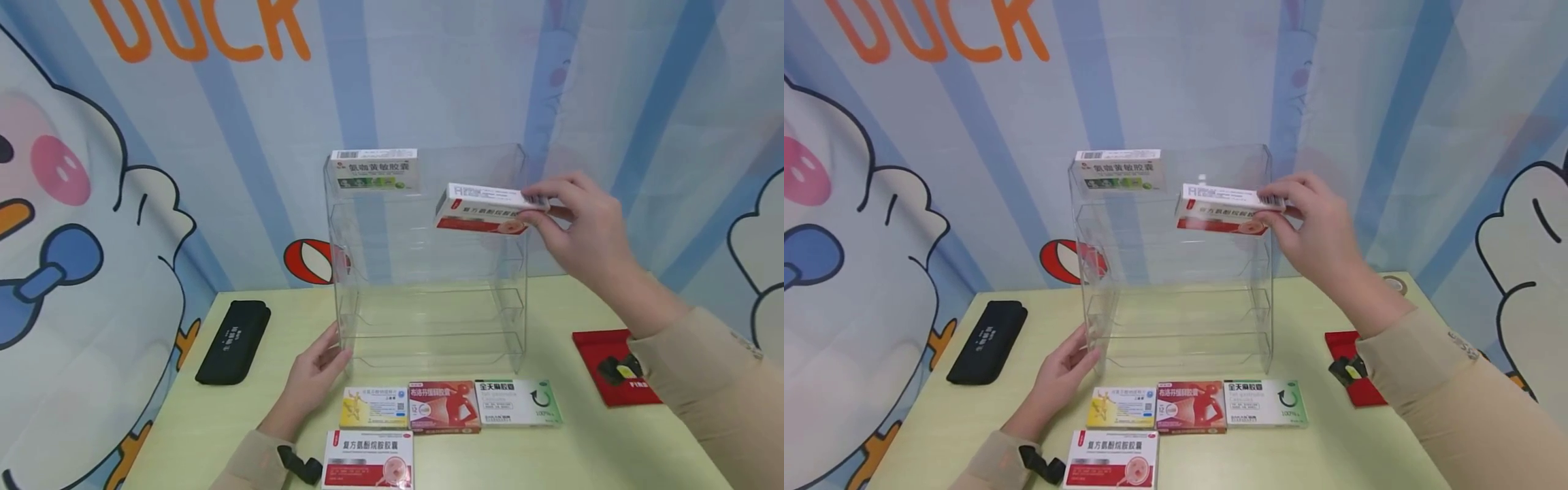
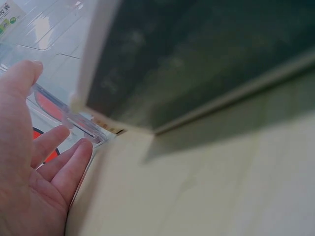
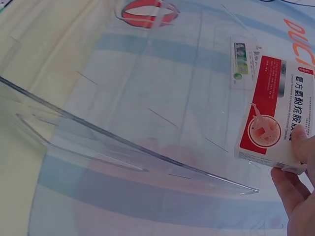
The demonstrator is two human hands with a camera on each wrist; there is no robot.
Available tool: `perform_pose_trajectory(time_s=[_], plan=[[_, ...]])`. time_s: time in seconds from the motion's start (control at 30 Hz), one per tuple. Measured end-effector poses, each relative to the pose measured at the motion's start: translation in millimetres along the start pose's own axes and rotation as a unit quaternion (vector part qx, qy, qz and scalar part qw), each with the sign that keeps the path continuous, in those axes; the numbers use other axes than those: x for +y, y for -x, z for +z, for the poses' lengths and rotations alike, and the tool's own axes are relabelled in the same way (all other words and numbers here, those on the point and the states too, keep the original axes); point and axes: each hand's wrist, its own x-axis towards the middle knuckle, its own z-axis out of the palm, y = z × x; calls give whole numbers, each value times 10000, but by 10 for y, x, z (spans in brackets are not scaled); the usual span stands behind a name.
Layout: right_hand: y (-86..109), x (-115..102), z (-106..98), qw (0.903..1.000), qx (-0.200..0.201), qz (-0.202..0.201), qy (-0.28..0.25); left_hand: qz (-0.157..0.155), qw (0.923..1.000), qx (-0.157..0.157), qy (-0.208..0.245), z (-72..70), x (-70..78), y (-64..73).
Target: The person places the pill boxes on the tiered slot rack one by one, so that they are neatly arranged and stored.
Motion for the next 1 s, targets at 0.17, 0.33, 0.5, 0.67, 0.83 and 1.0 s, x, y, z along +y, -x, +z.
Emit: perform_pose_trajectory(time_s=[0.17,0.33,0.5,0.67,0.83,1.0], plan=[[-286,-42,6,9997,82,234,-42,-1,10000,0,26,0,-5,8],[-592,-88,13,9983,193,541,-83,23,10000,10,1,0,-6,1],[-822,-105,18,9967,427,695,-56,28,10000,-2,-11,-10,5,-11],[-946,-83,62,9944,365,981,155,-31,10000,-20,-8,-19,-5,-14],[-995,-34,125,9923,187,1209,180,64,10000,-19,-19,-18,-27,-16],[-1008,10,167,9874,-36,1556,286,77,10000,-15,-32,-23,-21,-20]])
